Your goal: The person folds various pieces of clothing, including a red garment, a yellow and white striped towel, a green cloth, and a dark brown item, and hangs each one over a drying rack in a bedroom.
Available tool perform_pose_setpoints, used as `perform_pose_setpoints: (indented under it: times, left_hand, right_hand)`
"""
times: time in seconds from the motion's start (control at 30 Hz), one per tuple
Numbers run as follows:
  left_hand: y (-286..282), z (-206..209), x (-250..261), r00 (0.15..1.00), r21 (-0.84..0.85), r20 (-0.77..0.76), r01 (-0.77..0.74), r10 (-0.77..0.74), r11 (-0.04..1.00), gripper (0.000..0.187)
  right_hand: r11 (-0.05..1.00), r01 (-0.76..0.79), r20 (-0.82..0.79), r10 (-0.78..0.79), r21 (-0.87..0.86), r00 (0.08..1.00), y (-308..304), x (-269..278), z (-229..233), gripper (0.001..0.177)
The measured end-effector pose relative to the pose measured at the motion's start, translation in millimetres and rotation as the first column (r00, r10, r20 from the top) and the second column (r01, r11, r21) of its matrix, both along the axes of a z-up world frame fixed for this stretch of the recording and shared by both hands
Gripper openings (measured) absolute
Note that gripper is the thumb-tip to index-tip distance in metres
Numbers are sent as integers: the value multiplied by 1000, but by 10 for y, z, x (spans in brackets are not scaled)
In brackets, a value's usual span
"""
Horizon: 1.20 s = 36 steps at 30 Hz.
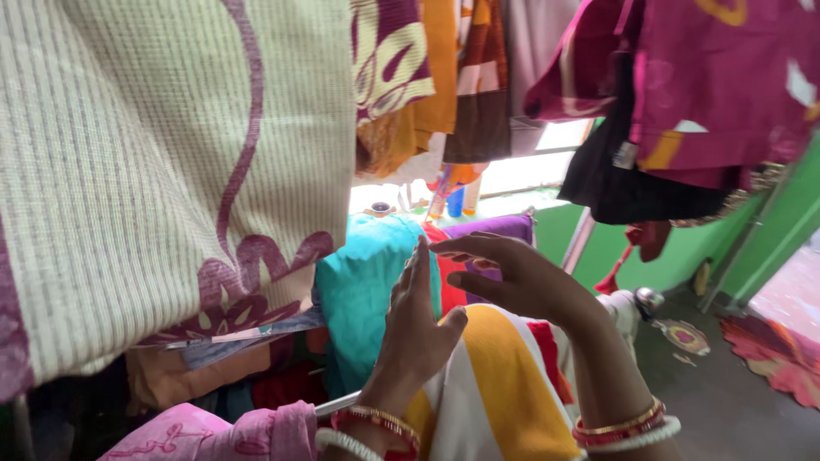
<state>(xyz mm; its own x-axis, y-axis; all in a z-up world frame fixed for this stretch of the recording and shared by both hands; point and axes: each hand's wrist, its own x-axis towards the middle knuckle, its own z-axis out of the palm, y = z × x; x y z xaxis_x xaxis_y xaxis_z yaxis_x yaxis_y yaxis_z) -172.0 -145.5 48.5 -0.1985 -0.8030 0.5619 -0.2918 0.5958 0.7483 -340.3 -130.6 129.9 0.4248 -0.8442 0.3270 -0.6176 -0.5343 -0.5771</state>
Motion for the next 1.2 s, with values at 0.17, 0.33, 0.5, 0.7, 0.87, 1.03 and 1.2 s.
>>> perform_pose_setpoints:
  times: [0.17,0.33,0.5,0.7,0.87,1.03,1.2]
  left_hand:
    - [812,299,-122,989,76,133,53,-63,996,108]
    - [1412,528,-258,966,-65,250,86,-67,994,101]
    - [1944,748,-492,950,-91,263,201,-171,975,100]
    - [2550,1009,-956,924,-197,309,292,-224,936,100]
    - [3031,968,-1536,893,-252,309,408,-326,878,102]
    - [3755,1030,-2140,829,-266,272,554,-489,789,96]
    - [4691,1077,-2616,768,-206,328,626,-550,752,98]
  right_hand:
    - [938,64,-58,-88,-340,994,927,-32,147,46]
    - [917,238,3,-250,-320,968,1727,-142,240,47]
    - [851,315,15,-340,-420,940,2401,-369,380,46]
    - [765,515,86,-526,-388,846,3280,-710,617,44]
    - [629,662,110,-686,-409,720,3988,-1160,573,41]
    - [528,742,167,-757,-414,632,4832,-1671,524,40]
    - [477,791,197,-795,-382,574,5846,-2057,472,40]
